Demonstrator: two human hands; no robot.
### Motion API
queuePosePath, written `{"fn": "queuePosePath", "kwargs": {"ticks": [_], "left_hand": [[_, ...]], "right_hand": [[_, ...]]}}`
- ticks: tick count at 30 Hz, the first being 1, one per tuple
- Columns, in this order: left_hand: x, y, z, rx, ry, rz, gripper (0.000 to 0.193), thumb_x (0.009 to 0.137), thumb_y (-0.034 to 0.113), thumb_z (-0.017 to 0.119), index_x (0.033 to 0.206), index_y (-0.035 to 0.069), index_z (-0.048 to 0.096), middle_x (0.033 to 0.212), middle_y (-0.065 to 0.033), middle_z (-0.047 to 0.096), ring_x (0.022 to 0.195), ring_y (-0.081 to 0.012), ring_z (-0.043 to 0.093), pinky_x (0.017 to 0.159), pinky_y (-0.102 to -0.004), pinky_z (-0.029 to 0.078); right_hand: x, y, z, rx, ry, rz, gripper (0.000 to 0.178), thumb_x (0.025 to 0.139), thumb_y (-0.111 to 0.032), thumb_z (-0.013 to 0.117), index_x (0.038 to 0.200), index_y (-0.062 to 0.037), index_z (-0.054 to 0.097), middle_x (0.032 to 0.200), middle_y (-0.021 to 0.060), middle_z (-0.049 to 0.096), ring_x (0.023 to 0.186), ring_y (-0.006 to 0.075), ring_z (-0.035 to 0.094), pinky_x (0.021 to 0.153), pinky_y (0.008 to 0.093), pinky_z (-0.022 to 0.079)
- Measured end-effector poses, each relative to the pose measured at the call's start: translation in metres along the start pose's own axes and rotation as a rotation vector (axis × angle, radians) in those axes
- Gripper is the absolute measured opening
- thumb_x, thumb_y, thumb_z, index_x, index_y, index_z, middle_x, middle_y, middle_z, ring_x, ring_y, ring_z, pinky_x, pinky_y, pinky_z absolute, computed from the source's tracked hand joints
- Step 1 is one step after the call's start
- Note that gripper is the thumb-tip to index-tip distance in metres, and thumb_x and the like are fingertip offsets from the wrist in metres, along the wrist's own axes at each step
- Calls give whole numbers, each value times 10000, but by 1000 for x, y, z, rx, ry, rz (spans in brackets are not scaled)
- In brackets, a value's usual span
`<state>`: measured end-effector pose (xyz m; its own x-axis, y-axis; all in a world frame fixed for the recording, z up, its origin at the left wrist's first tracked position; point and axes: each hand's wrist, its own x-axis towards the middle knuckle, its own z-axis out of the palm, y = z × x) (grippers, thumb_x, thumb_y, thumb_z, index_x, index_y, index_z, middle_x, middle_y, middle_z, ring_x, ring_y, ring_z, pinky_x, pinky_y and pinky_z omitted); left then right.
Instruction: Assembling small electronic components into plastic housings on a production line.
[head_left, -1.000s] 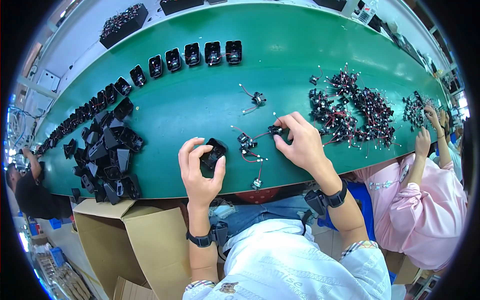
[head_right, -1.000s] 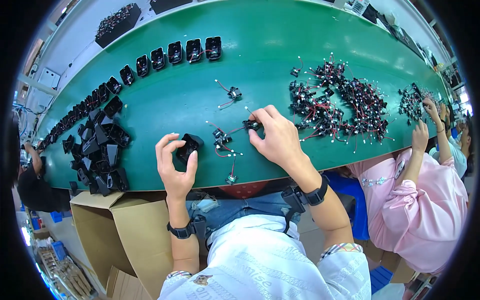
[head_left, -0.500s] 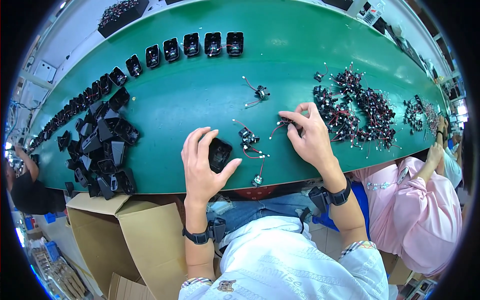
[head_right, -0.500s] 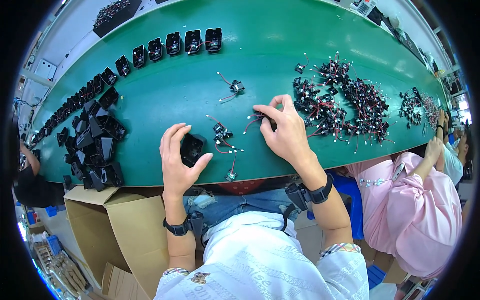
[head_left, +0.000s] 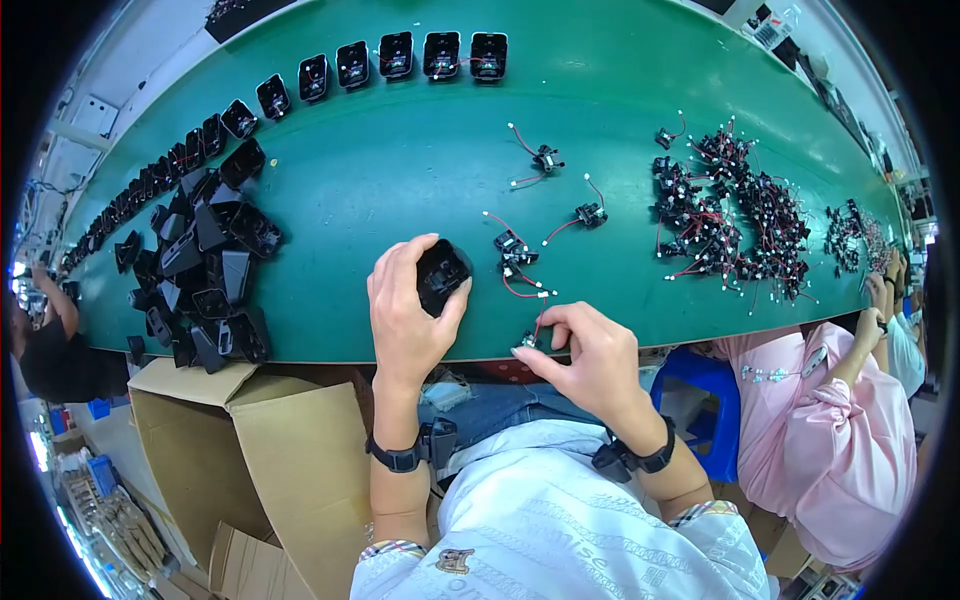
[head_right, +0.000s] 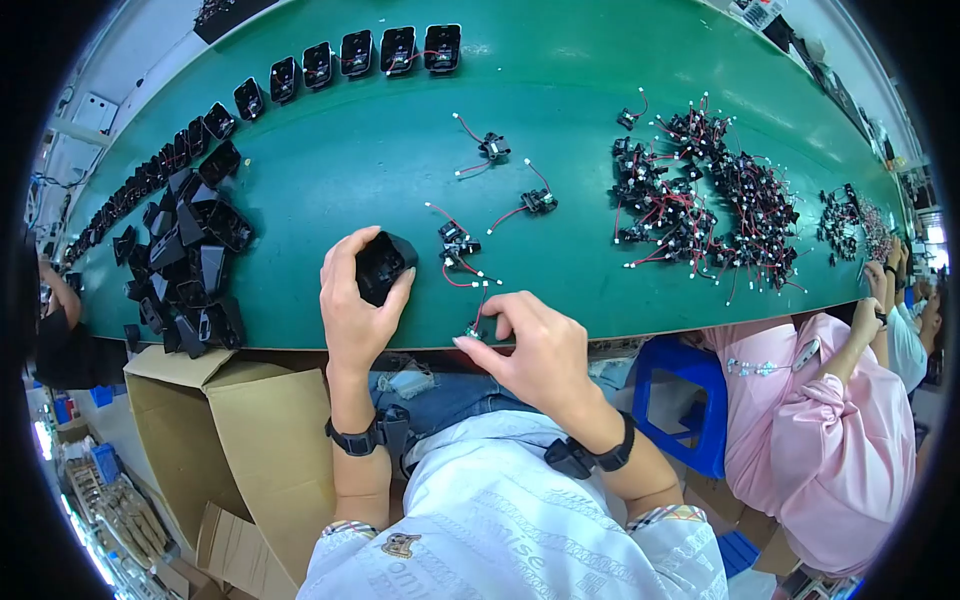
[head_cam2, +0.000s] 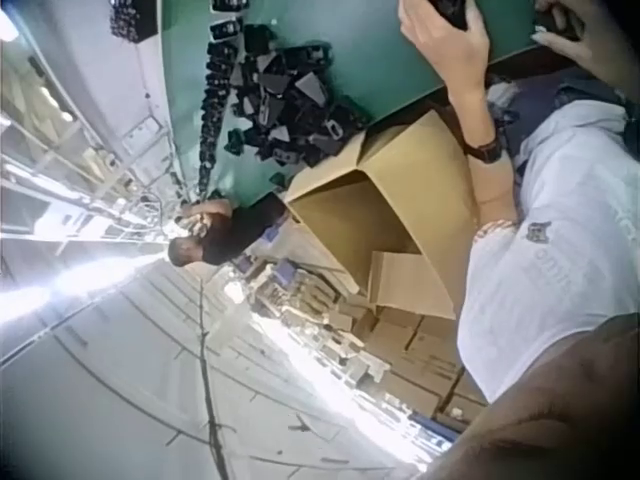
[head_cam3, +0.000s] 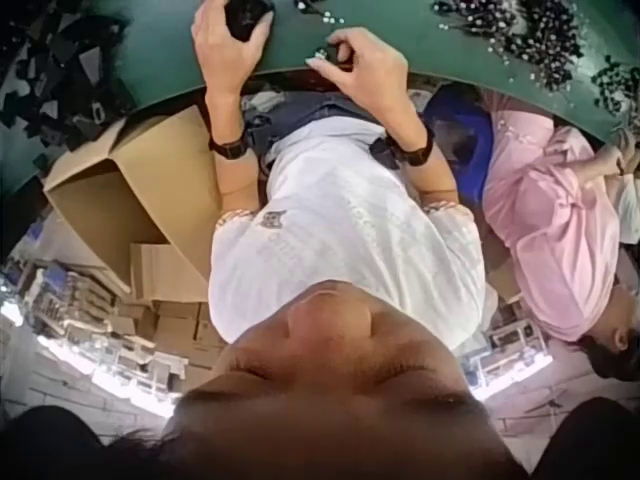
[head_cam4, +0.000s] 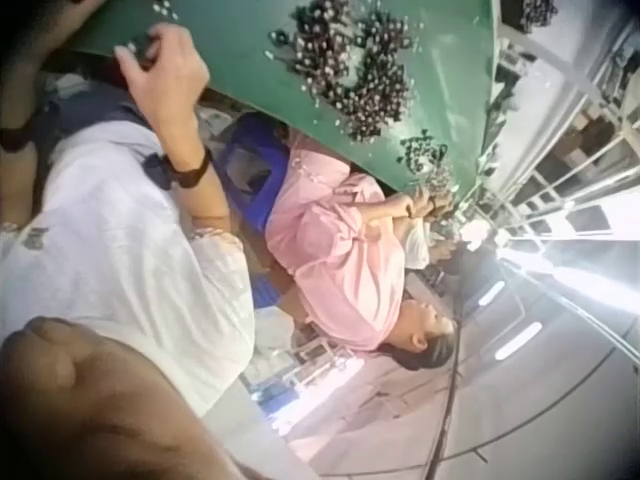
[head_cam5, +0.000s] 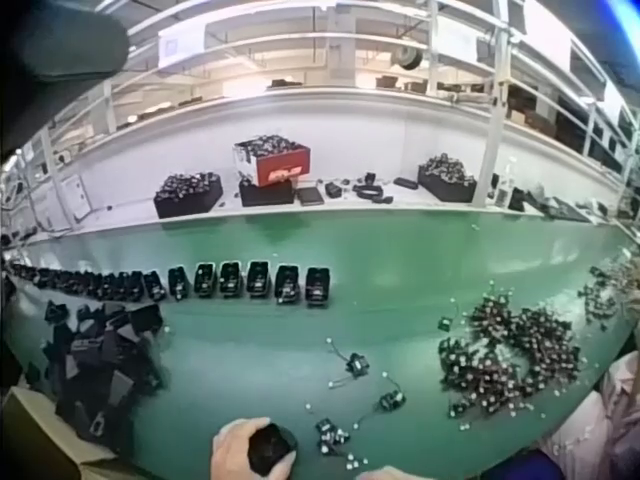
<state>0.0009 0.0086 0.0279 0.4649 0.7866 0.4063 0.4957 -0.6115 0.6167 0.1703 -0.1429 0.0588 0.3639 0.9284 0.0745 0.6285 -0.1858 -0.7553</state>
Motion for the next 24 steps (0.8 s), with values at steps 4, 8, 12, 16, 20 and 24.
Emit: {"fn": "queuePosePath", "kwargs": {"ticks": [4, 8, 12, 16, 20, 24], "left_hand": [[-3, -1, -1, -82, 0, 25, 571, 741, 79, 859, 1278, 66, 667, 1173, -135, 671, 1073, -330, 660, 938, -424, 520], [-10, 10, -12, -201, 40, -13, 595, 711, 13, 863, 1268, 50, 658, 1163, -138, 662, 994, -280, 685, 850, -361, 564], [-36, 15, -13, -476, 8, -274, 583, 694, 8, 878, 1210, 34, 607, 1162, -128, 661, 1034, -242, 678, 909, -344, 541], [-35, 22, -32, -544, -286, -140, 565, 641, -30, 874, 1150, 12, 633, 1171, -128, 645, 1095, -243, 646, 978, -360, 508], [-28, 24, -33, -741, -473, 1, 620, 652, 13, 907, 1219, 30, 658, 1147, -133, 680, 1050, -284, 687, 905, -368, 542], [-28, 23, -29, -974, -582, -63, 685, 685, 69, 943, 1290, 19, 625, 1215, -112, 664, 1113, -221, 659, 958, -347, 514]], "right_hand": [[1, -3, 9, 75, -25, -80, 225, 783, -73, 869, 976, -32, 760, 857, 49, 676, 587, 102, 607, 536, 247, 480], [-5, 13, 7, 199, -24, -183, 173, 790, 25, 827, 948, -28, 784, 915, 74, 697, 694, 141, 671, 599, 263, 525], [-9, 15, -6, 289, -22, -216, 166, 783, 49, 817, 932, -16, 784, 955, 89, 736, 755, 180, 705, 652, 284, 553], [-9, 10, -17, 404, 55, -273, 157, 765, 54, 828, 894, -10, 766, 895, 114, 769, 815, 213, 739, 686, 290, 562], [-3, 0, -21, 429, 43, -352, 203, 748, 70, 824, 914, -41, 783, 937, 92, 782, 801, 194, 730, 685, 291, 568], [-3, -5, -22, 419, 32, -408, 228, 731, 61, 834, 912, -68, 785, 930, 65, 785, 800, 194, 730, 678, 287, 569]]}}
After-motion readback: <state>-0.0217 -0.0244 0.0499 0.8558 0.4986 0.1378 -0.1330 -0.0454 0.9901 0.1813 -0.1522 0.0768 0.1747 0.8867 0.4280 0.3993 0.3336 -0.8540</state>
